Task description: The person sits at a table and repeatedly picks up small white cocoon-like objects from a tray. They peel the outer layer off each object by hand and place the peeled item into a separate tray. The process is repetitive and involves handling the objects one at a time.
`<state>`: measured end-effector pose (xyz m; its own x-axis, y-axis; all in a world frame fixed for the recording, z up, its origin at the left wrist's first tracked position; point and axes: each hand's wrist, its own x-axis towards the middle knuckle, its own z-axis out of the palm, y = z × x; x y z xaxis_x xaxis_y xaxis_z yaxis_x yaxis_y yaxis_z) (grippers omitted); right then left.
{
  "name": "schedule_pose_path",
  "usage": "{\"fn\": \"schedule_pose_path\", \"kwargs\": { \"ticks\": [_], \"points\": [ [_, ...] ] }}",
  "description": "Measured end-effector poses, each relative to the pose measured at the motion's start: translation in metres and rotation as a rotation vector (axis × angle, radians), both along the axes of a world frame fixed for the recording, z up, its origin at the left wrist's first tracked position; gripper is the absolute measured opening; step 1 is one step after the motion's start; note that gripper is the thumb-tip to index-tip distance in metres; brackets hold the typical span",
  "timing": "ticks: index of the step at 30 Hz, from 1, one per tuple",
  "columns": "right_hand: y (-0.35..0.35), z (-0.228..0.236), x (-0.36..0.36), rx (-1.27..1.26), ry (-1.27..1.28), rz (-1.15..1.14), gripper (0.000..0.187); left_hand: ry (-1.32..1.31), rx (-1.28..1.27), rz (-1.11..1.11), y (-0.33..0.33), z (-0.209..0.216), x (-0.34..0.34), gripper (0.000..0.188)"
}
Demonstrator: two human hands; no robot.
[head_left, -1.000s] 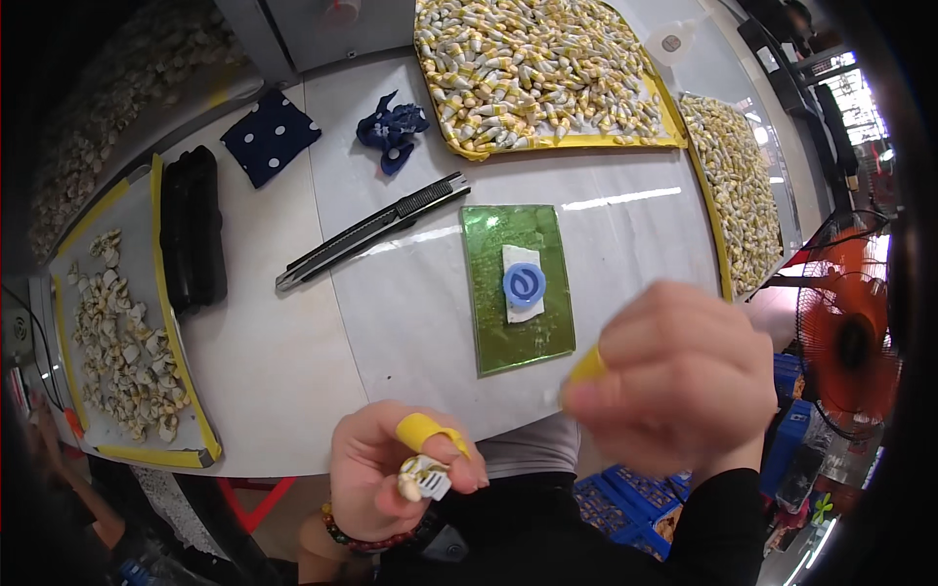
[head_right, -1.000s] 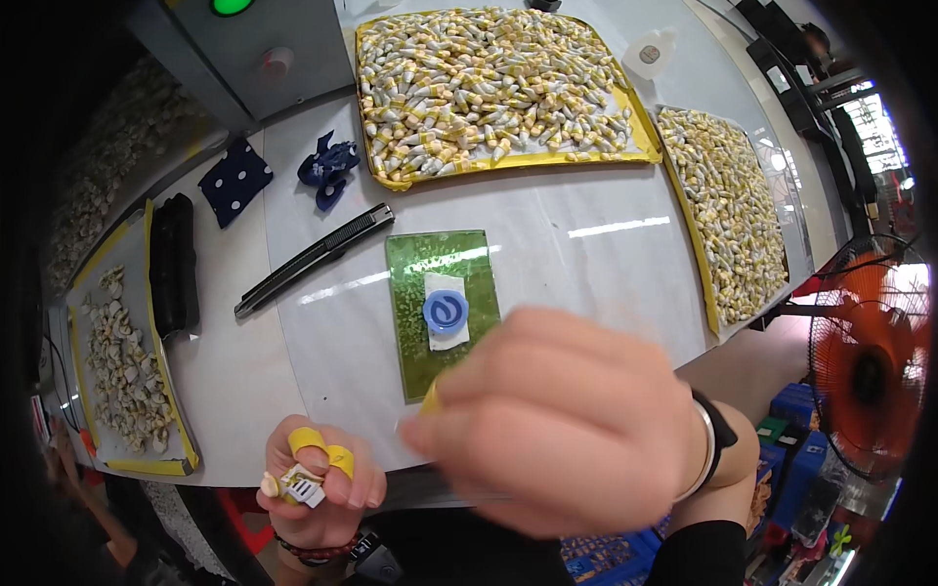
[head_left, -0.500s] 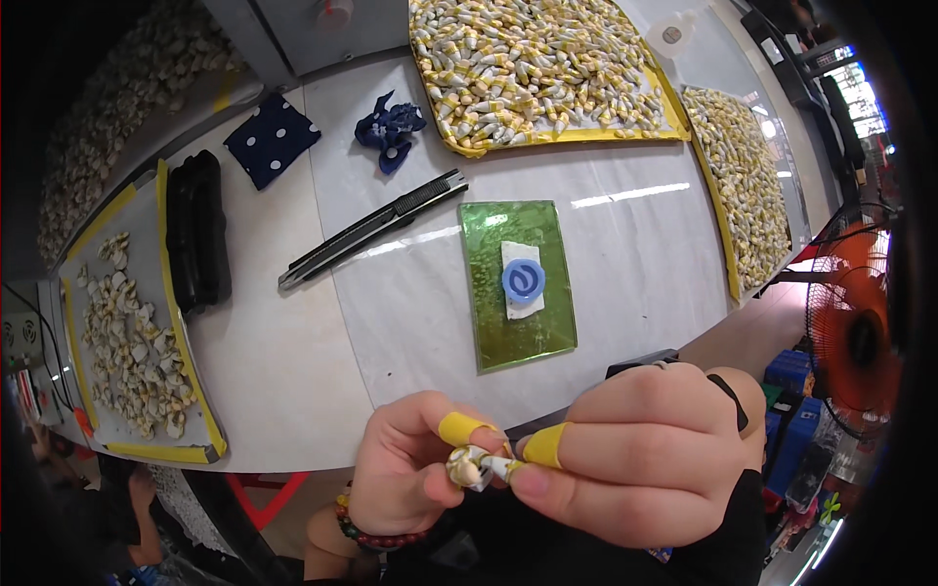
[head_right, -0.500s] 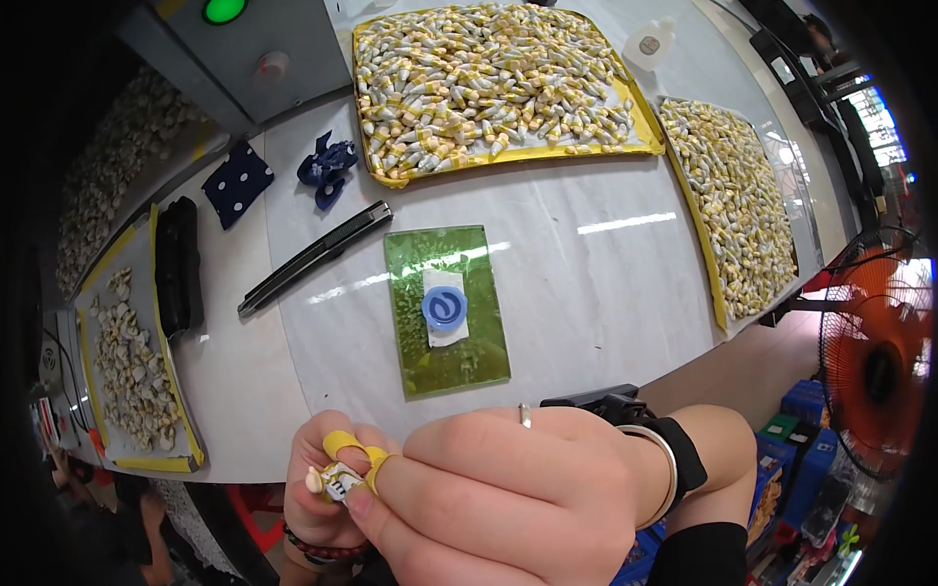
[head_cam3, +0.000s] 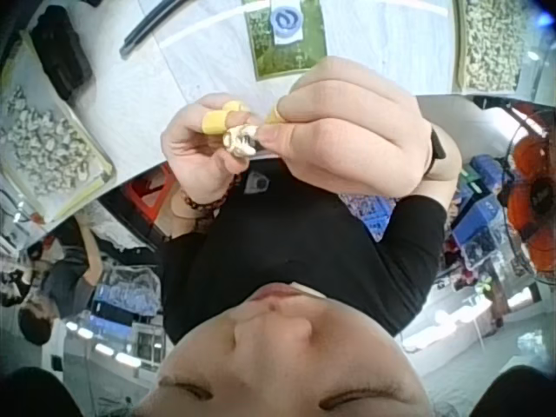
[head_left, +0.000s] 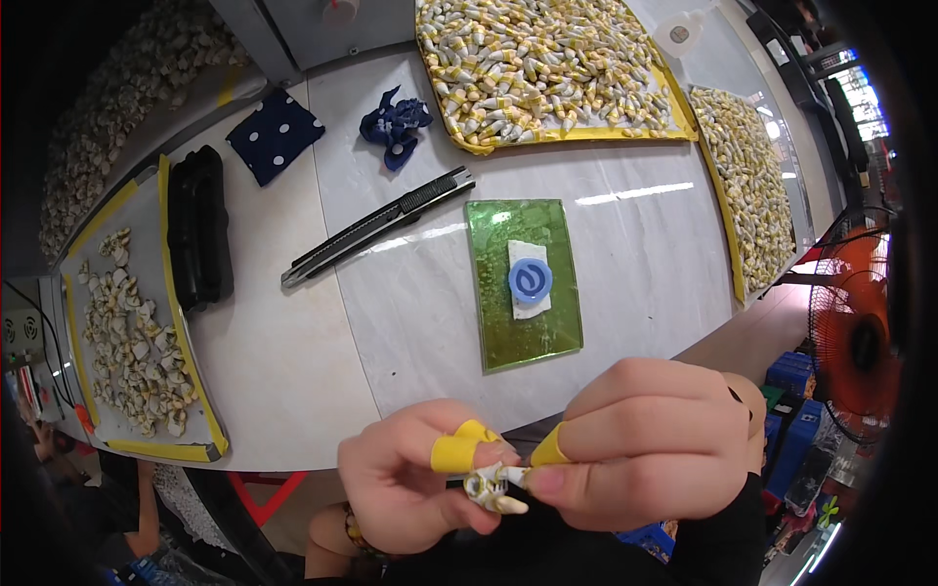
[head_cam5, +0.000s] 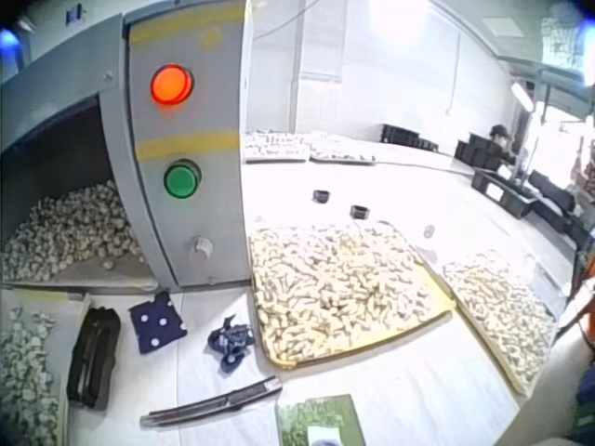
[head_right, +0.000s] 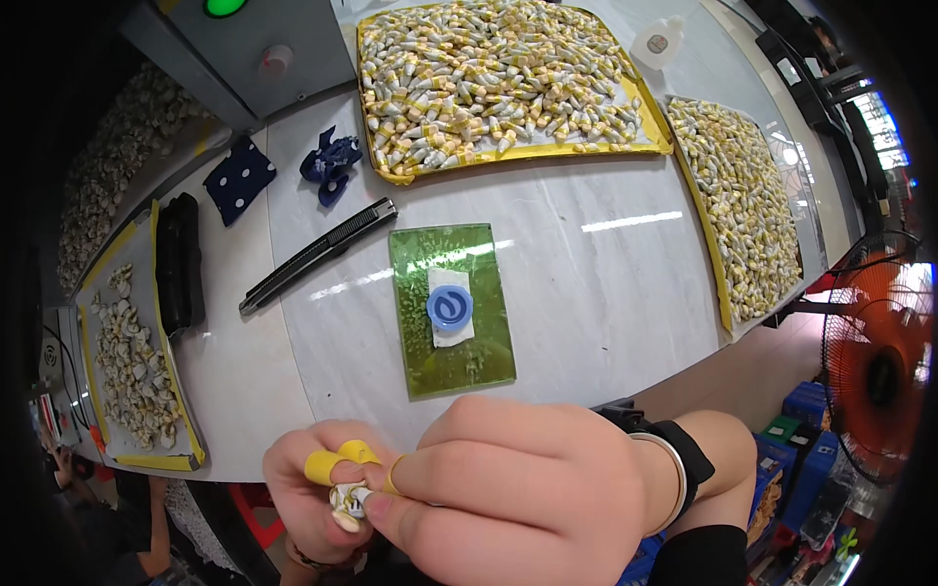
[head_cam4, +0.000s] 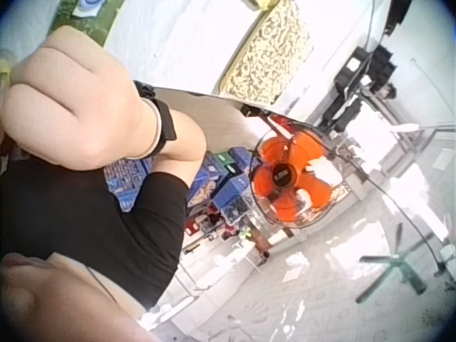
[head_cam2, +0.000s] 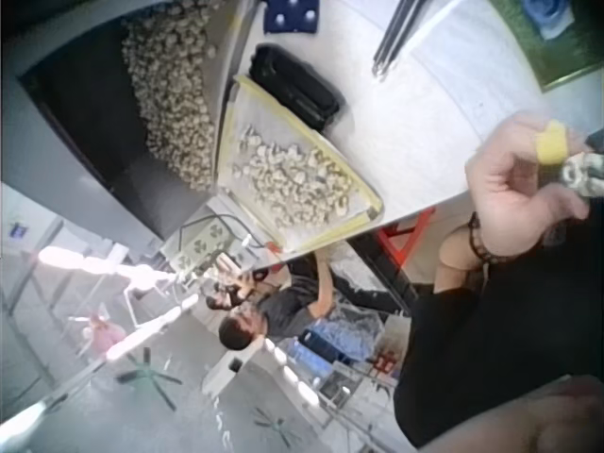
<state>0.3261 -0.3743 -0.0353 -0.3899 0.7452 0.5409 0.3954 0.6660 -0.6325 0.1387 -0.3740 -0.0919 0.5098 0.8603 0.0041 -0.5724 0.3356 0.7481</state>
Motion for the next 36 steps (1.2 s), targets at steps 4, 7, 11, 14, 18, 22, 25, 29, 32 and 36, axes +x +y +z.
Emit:
{"fn": "schedule_pose_path", "kwargs": {
  "ticks": [4,7,11,14,18,22,25,29,32,36],
  "points": [
    [-0.004,-0.002,-0.005,-0.12,0.178,0.005,0.017,0.338,0.441,0.094,0.006,0.01,-0.007,0.032],
    [-0.002,-0.005,-0.004,-0.173,0.188,0.05,0.016,0.494,0.627,0.064,0.013,0.016,-0.013,0.032],
    [-0.005,-0.004,-0.004,-0.242,0.214,0.05,0.016,0.529,0.73,0.044,0.019,0.022,-0.01,0.033],
    [-0.003,-0.003,-0.001,-0.275,0.212,0.096,0.015,0.516,0.749,0.06,0.019,0.023,-0.01,0.033],
    [-0.002,-0.005,0.002,-0.293,0.225,0.129,0.015,0.483,0.748,0.077,0.019,0.021,-0.008,0.034],
    [-0.005,-0.004,0.002,-0.297,0.239,0.122,0.014,0.458,0.763,0.062,0.02,0.02,-0.007,0.033],
    [-0.006,-0.004,0.001,-0.315,0.275,0.102,0.015,0.46,0.754,0.05,0.021,0.022,-0.006,0.032],
    [-0.007,-0.004,-0.001,-0.325,0.276,0.084,0.015,0.47,0.732,0.048,0.02,0.023,-0.007,0.032],
    [-0.008,-0.003,-0.001,-0.316,0.278,0.082,0.015,0.478,0.733,0.049,0.019,0.024,-0.006,0.032],
    [-0.01,-0.005,0.001,-0.263,0.239,0.055,0.017,0.502,0.764,0.046,0.019,0.025,-0.005,0.034]
  ]
}}
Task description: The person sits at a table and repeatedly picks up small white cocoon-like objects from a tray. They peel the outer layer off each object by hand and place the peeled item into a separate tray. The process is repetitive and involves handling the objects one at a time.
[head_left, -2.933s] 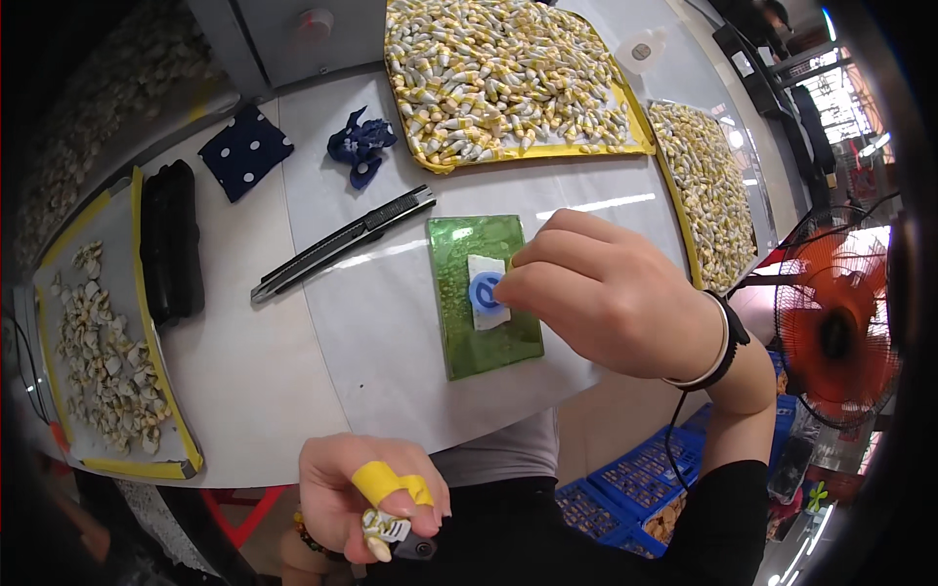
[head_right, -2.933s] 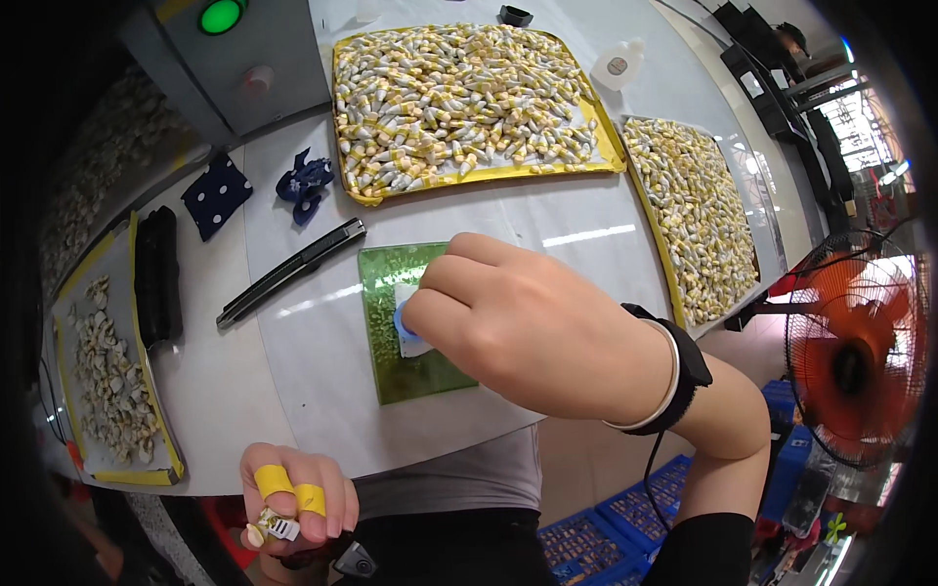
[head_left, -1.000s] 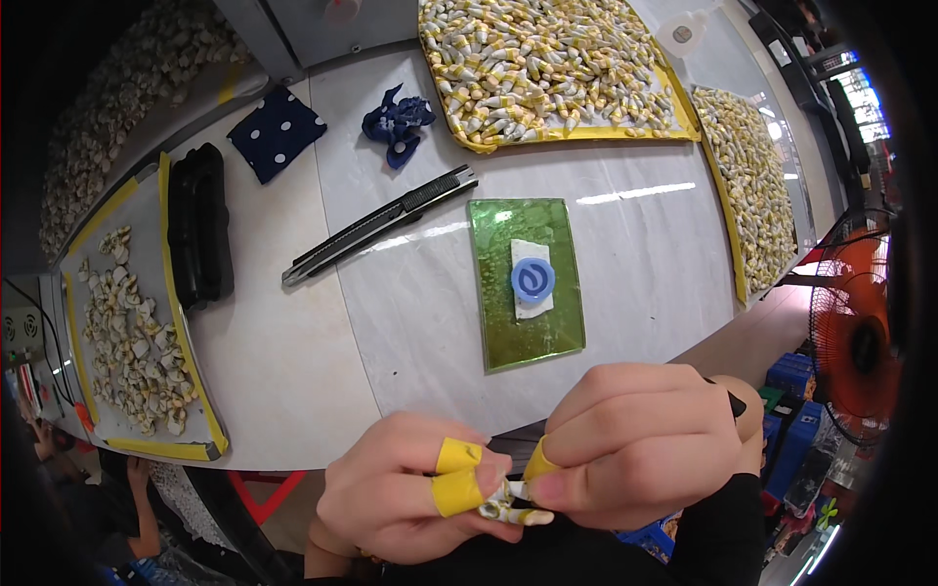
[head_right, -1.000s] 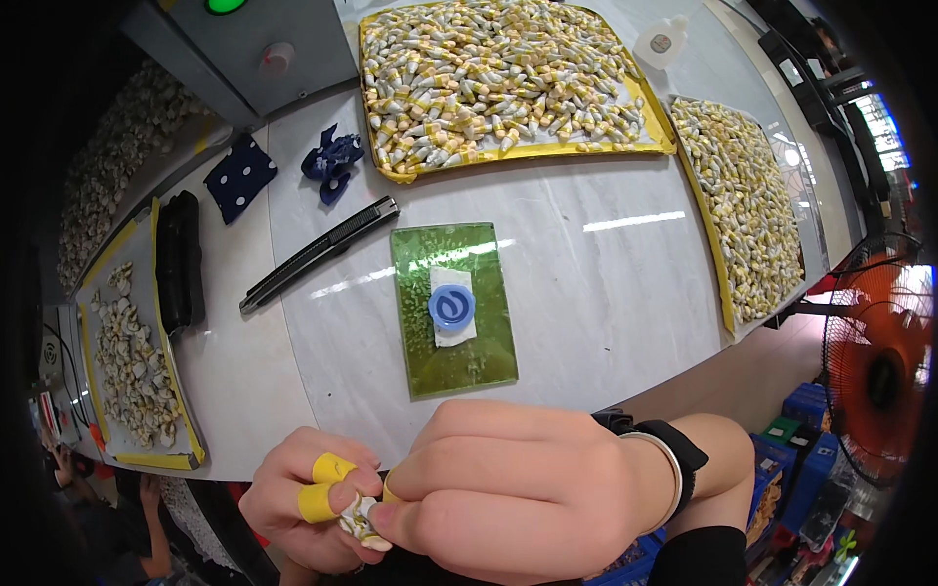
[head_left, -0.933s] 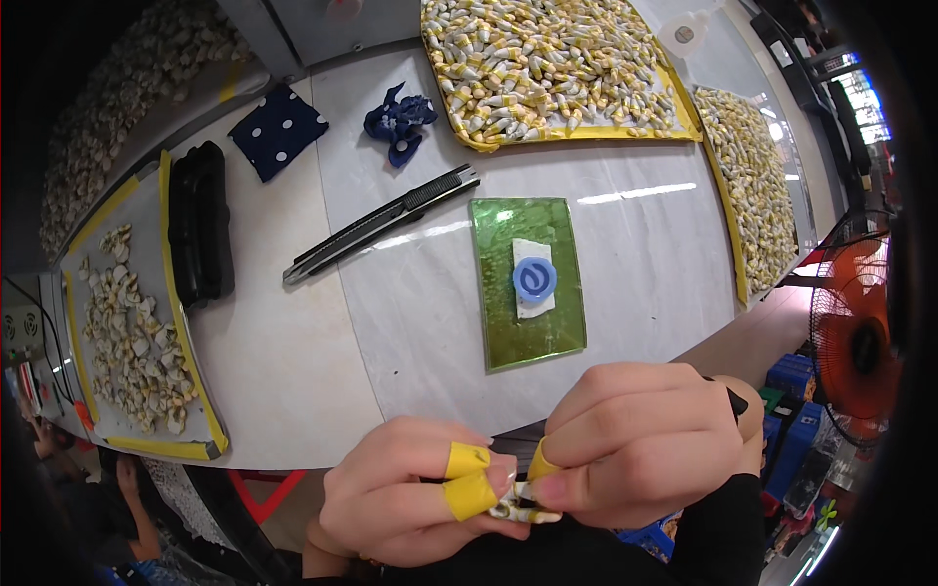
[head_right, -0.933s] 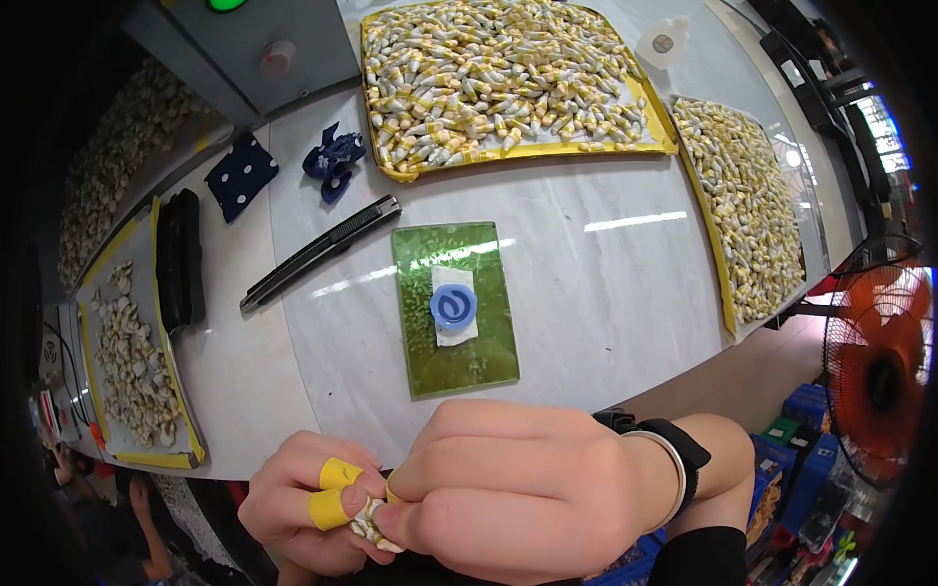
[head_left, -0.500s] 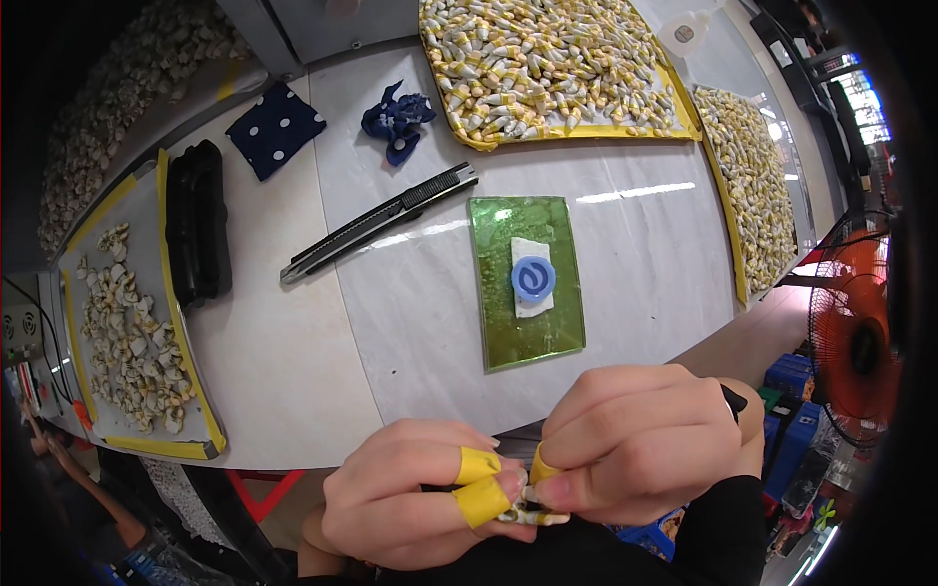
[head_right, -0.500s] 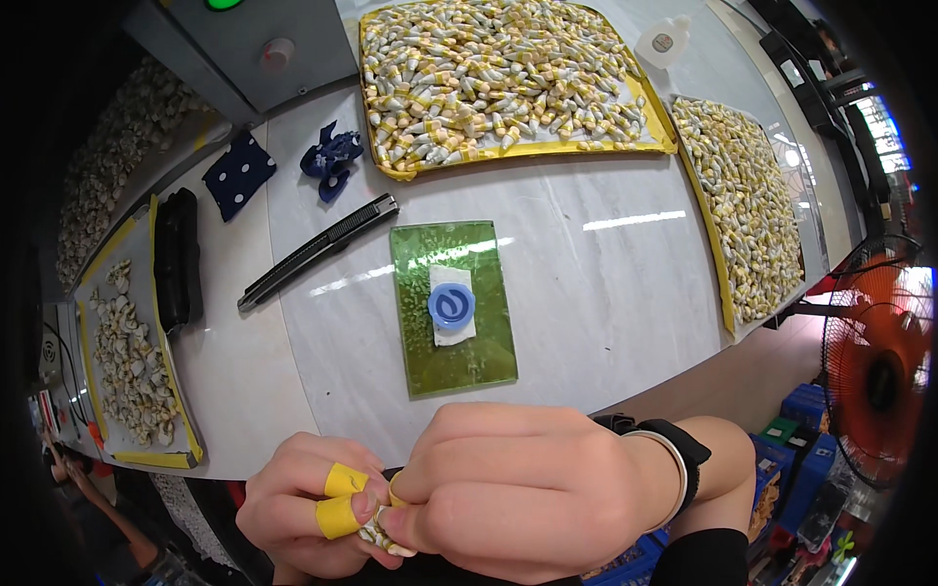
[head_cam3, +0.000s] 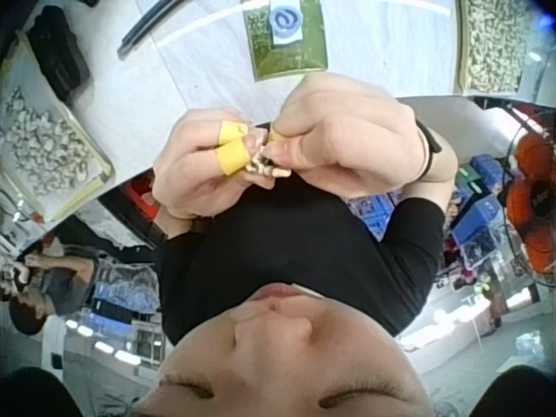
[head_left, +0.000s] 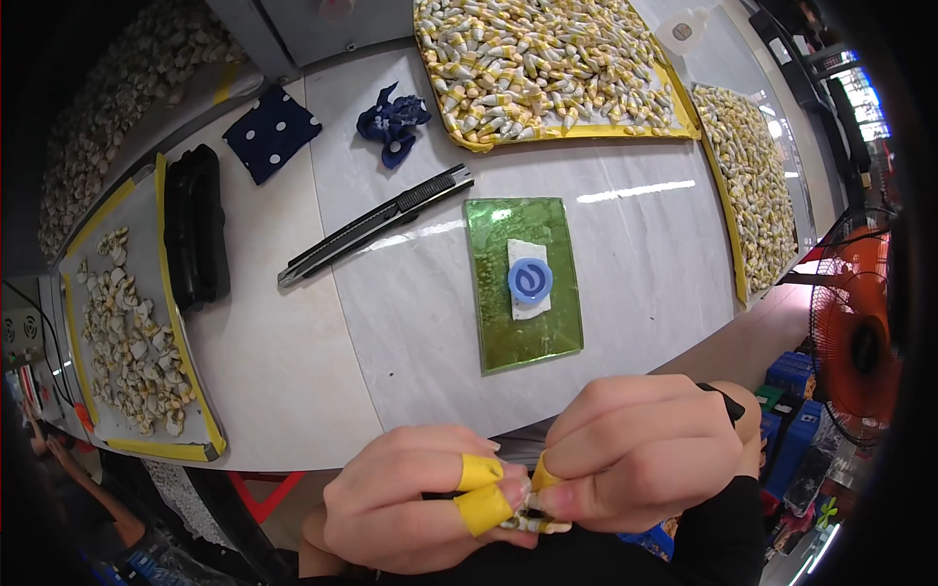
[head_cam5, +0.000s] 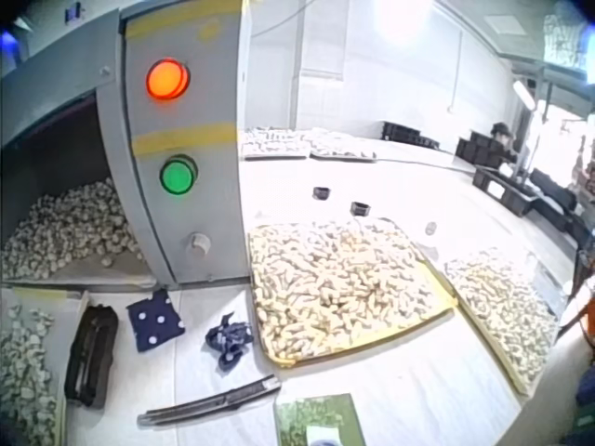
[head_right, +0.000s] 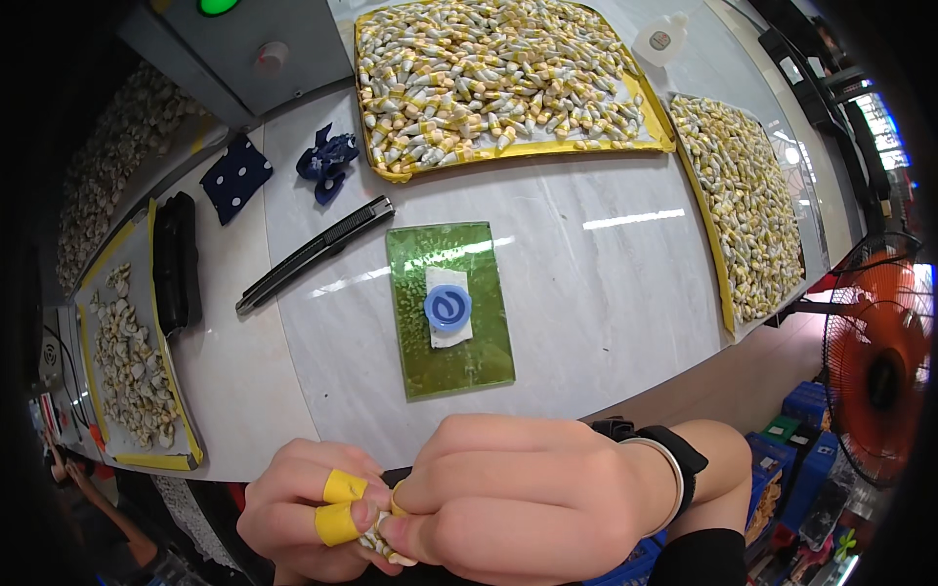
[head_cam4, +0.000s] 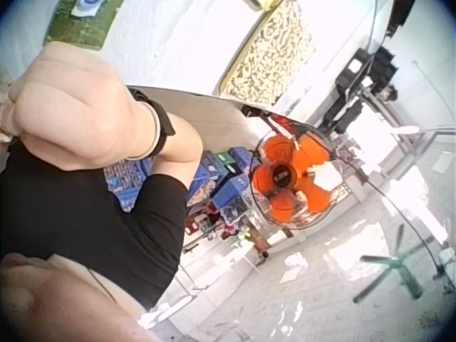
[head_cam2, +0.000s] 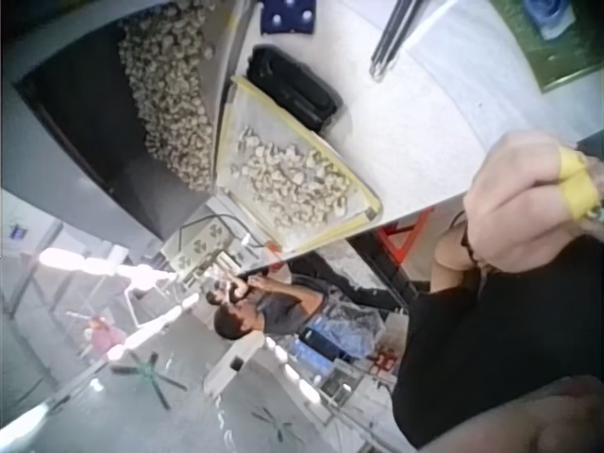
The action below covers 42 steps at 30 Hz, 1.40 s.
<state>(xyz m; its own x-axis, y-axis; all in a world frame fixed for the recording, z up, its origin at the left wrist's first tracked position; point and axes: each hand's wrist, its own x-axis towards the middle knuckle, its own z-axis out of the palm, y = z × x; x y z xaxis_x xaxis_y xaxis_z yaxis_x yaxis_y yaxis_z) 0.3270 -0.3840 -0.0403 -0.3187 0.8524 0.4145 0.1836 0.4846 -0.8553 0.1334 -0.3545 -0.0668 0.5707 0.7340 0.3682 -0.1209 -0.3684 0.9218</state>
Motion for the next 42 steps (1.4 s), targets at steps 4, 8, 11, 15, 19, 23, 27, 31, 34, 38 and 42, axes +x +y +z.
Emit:
{"fn": "schedule_pose_path", "kwargs": {
  "ticks": [4,8,11,15,19,23,27,31,34,38,42],
  "points": [
    [-0.004,0.003,-0.002,0.059,-0.099,-0.092,0.022,0.048,-0.151,0.01,-0.006,-0.002,-0.001,0.036],
    [-0.008,0.0,-0.003,0.089,-0.164,-0.133,0.026,0.038,-0.031,0.186,-0.012,-0.007,0.007,0.037],
    [-0.014,-0.002,-0.001,-0.014,-0.122,-0.126,0.026,0.048,0.052,0.16,-0.01,-0.011,0.004,0.036],
    [-0.014,-0.005,0.002,-0.204,0.062,-0.088,0.023,0.026,-0.144,-0.021,0.002,-0.008,0.004,0.035],
    [-0.005,-0.004,0.005,-0.209,0.136,-0.036,0.017,-0.232,-0.704,-0.002,-0.009,-0.006,0.006,0.028],
    [0.0,-0.004,0.008,-0.281,0.163,0.067,0.014,-0.483,-0.846,-0.247,-0.008,-0.019,0.001,0.026],
    [0.002,-0.008,0.007,-0.359,0.221,0.13,0.013,-0.514,-0.897,-0.294,-0.01,-0.02,0.002,0.024],
    [-0.001,-0.006,0.006,-0.398,0.172,0.132,0.013,-0.431,-0.933,-0.26,-0.012,-0.016,0.003,0.021],
    [0.003,-0.005,0.007,-0.339,0.084,0.169,0.014,-0.406,-0.93,-0.265,-0.013,-0.017,0.001,0.021],
    [0.002,-0.001,0.007,-0.294,0.016,0.161,0.013,-0.392,-0.927,-0.297,-0.01,-0.014,0.001,0.02],
    [0.003,-0.003,0.006,-0.249,0.004,0.17,0.013,-0.381,-0.916,-0.305,-0.008,-0.013,0.001,0.02]
  ]
}}
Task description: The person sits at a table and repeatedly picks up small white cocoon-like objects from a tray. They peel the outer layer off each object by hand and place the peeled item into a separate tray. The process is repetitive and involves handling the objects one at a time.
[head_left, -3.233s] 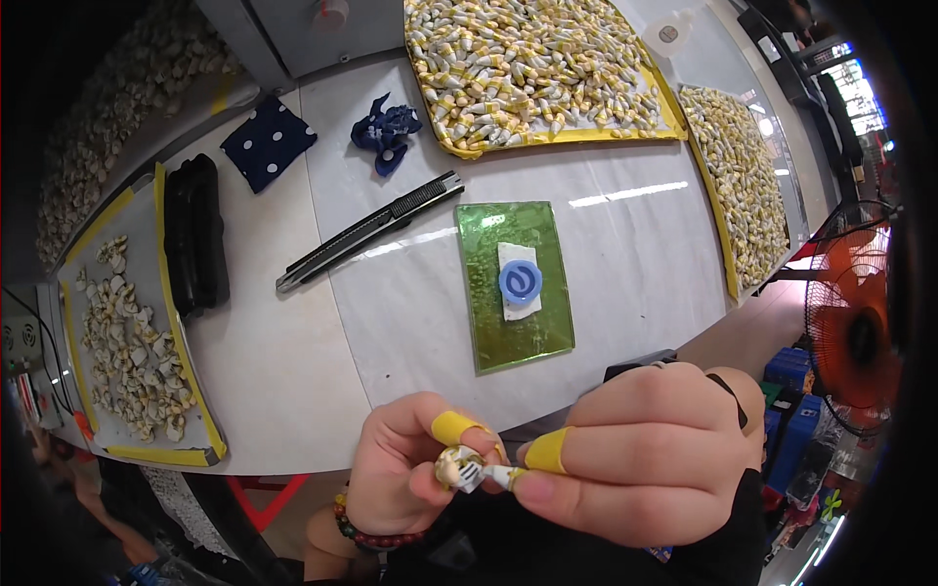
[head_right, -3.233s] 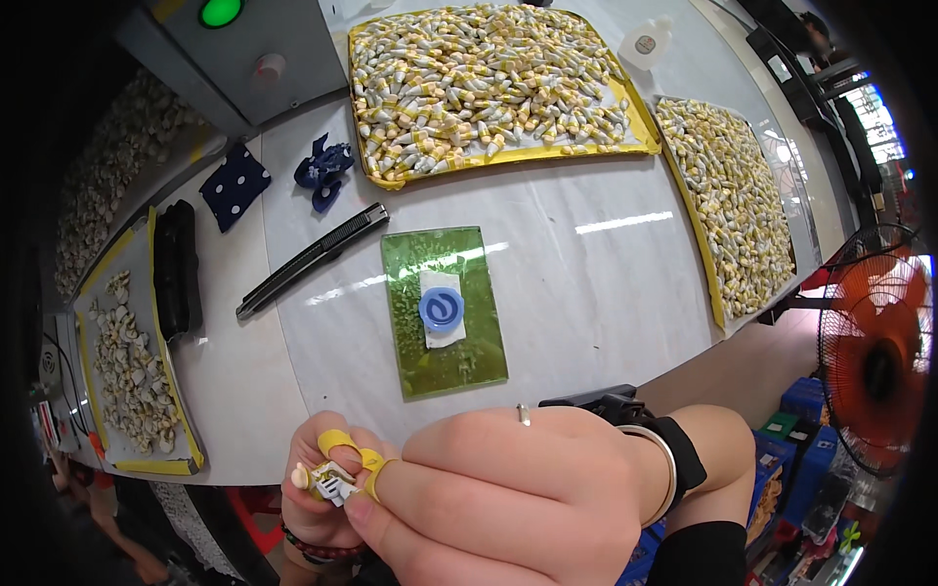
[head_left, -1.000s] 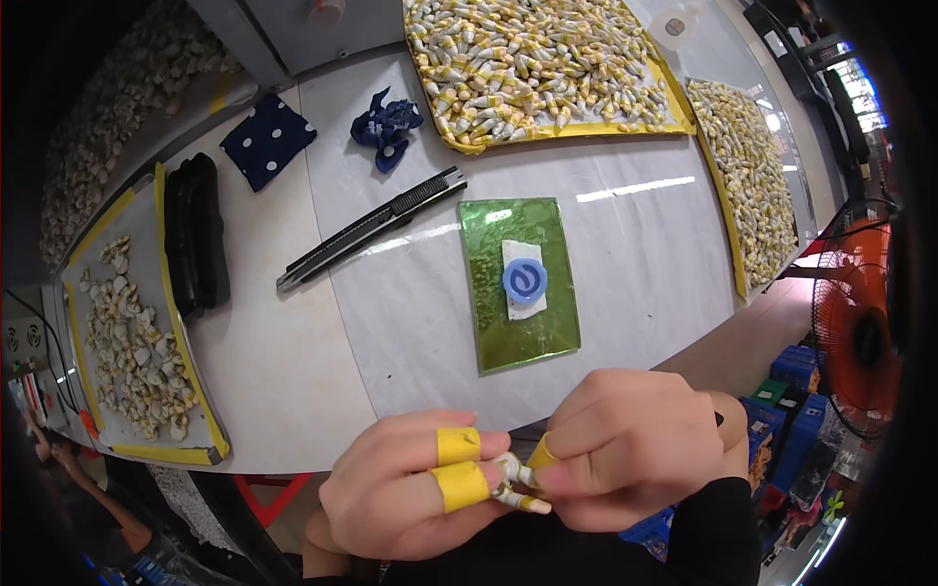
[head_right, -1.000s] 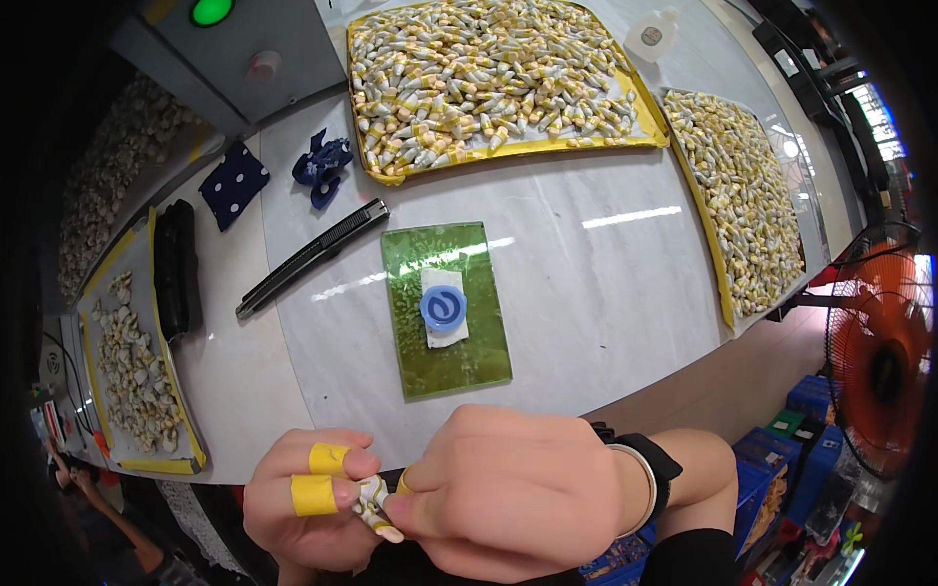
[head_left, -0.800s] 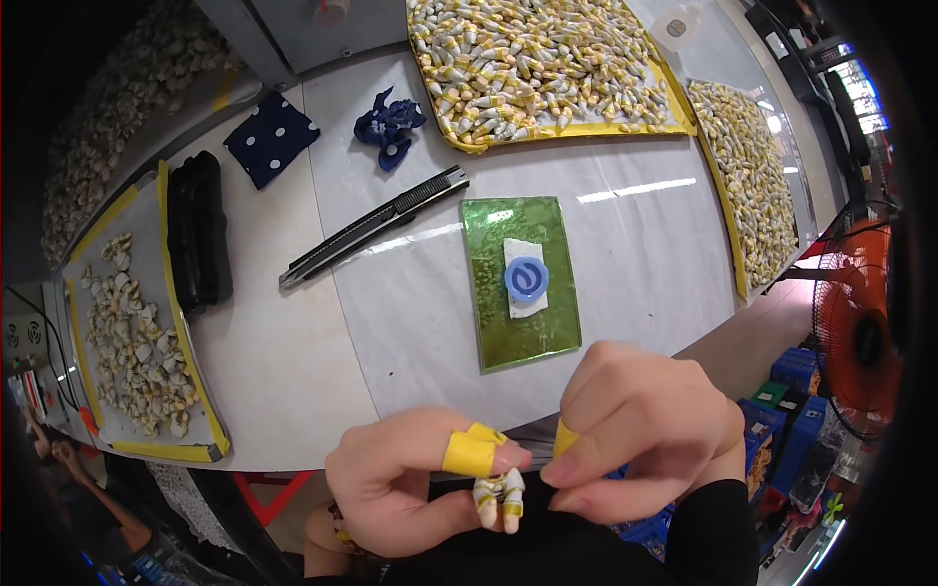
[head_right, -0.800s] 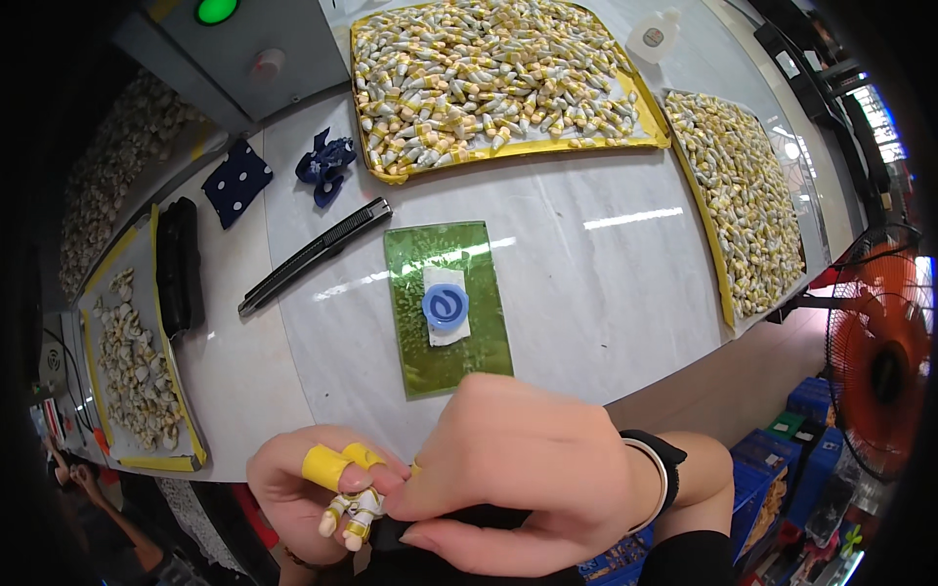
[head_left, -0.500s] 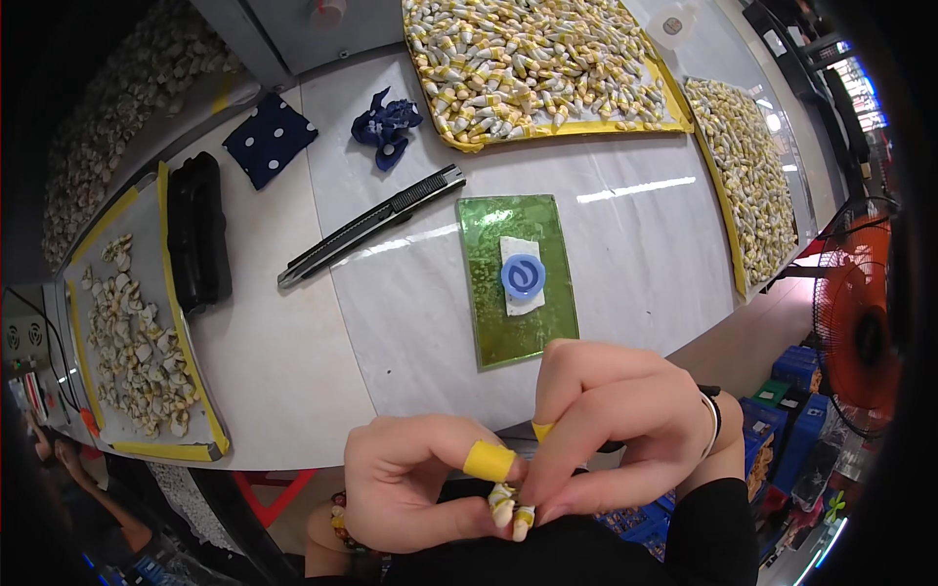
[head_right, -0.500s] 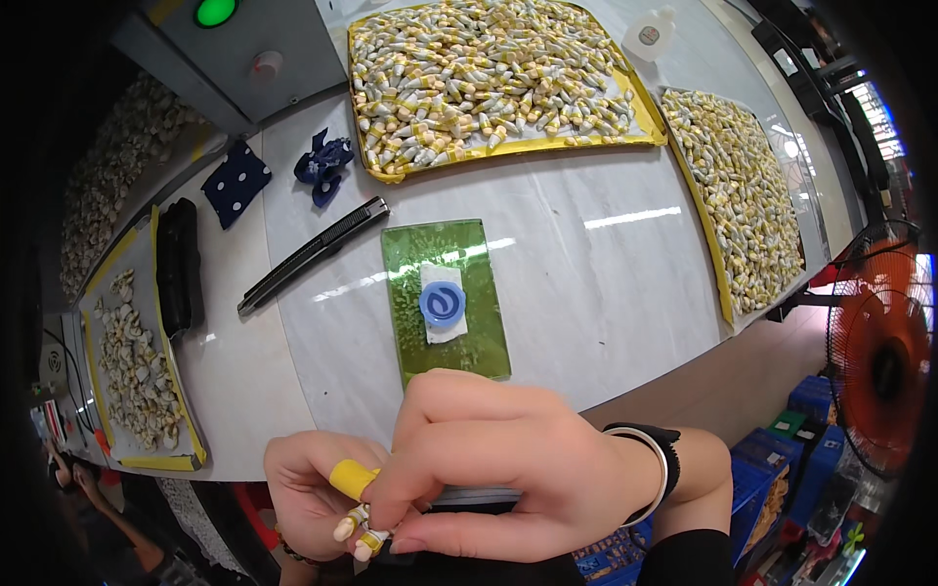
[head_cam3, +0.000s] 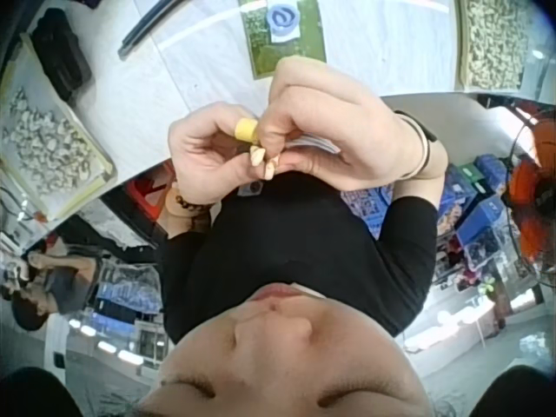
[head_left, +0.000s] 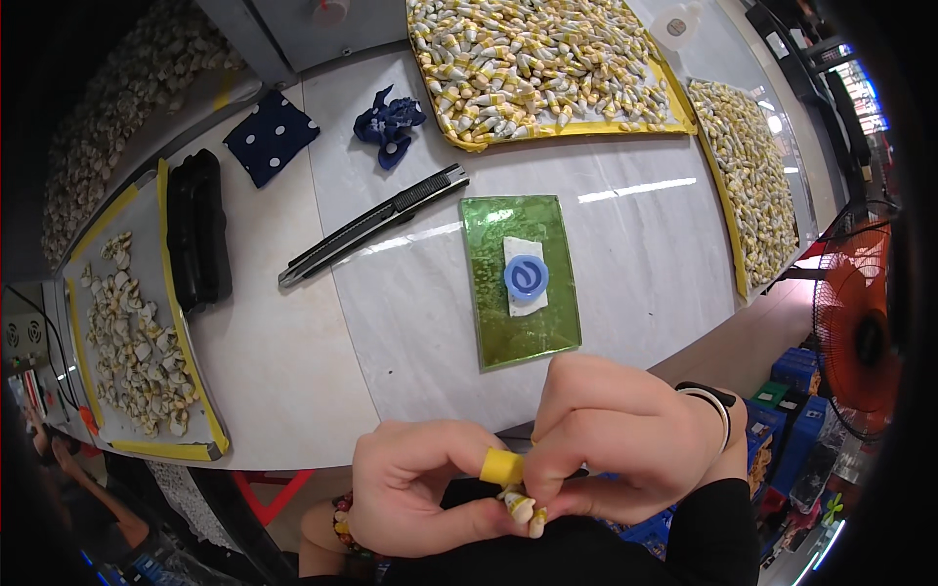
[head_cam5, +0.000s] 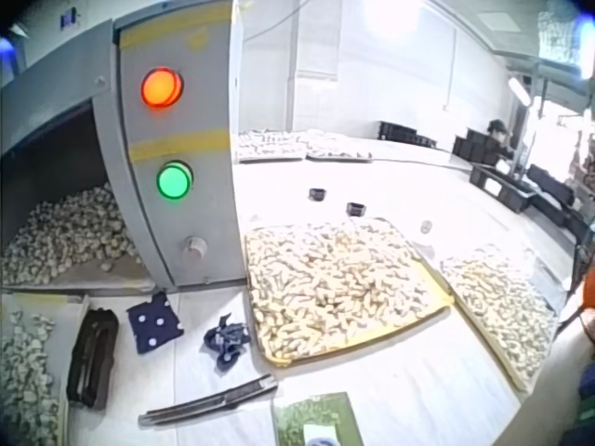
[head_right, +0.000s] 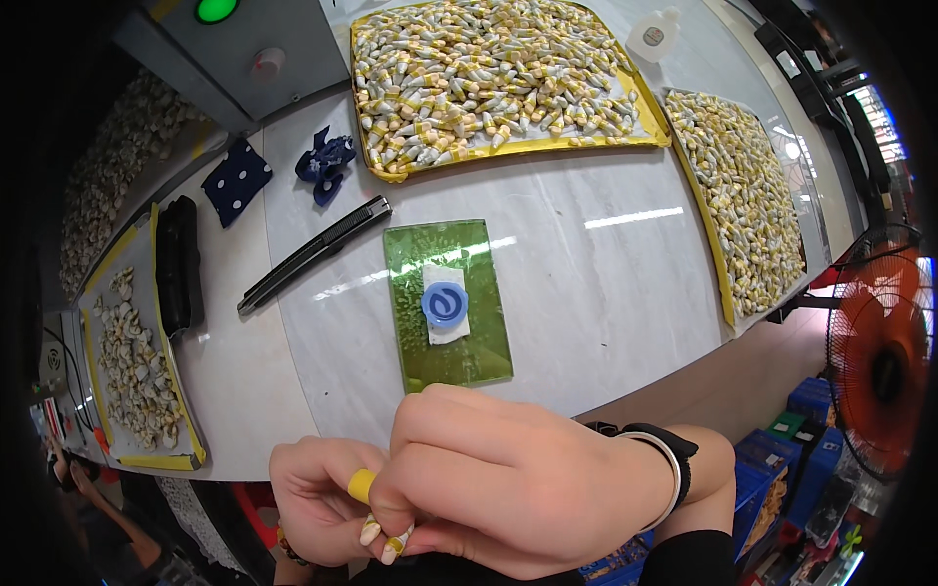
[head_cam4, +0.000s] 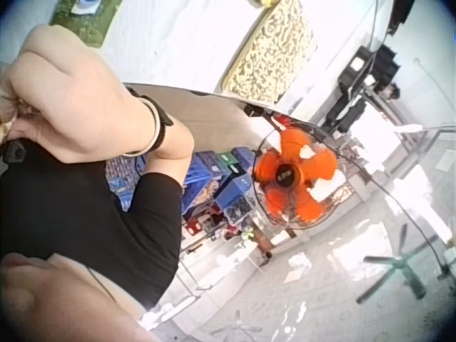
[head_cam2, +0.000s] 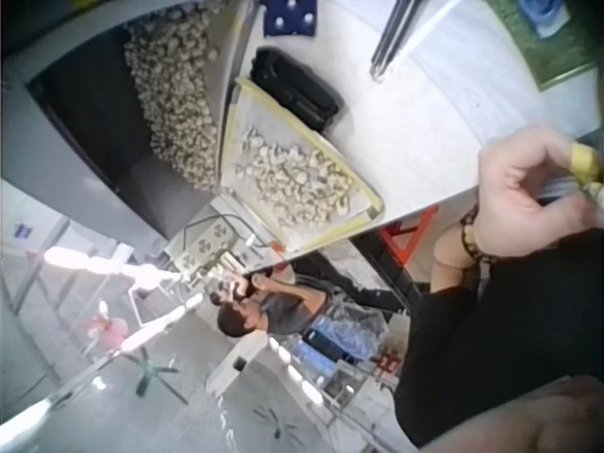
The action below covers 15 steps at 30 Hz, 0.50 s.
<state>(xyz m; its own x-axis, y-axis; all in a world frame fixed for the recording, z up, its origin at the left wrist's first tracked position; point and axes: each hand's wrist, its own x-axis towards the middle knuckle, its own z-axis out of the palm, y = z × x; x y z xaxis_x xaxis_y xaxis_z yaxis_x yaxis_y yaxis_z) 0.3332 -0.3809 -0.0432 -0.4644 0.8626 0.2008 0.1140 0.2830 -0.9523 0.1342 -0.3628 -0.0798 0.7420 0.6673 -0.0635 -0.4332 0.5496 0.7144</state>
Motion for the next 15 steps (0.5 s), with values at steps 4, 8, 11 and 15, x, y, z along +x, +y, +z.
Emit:
{"fn": "schedule_pose_path", "kwargs": {
  "ticks": [4,8,11,15],
  "points": [
    [0.0008,-0.0023,-0.0006,0.008,0.015,0.005,0.014,0.013,0.012,-0.005,0.0003,-0.0009,-0.0008,0.02],
    [0.0004,-0.0013,0.001,-0.018,0.003,0.005,0.017,0.016,-0.004,0.01,-0.0016,-0.0021,-0.0001,0.021],
    [0.0008,-0.0028,0.003,-0.054,0.033,0.009,0.019,-0.019,-0.086,-0.013,-0.0019,-0.0043,0.0005,0.024],
    [0.0029,-0.0069,0.0059,-0.092,0.133,0.014,0.018,-0.095,-0.186,-0.078,0.0008,-0.0068,-0.0003,0.027]
  ]
}}
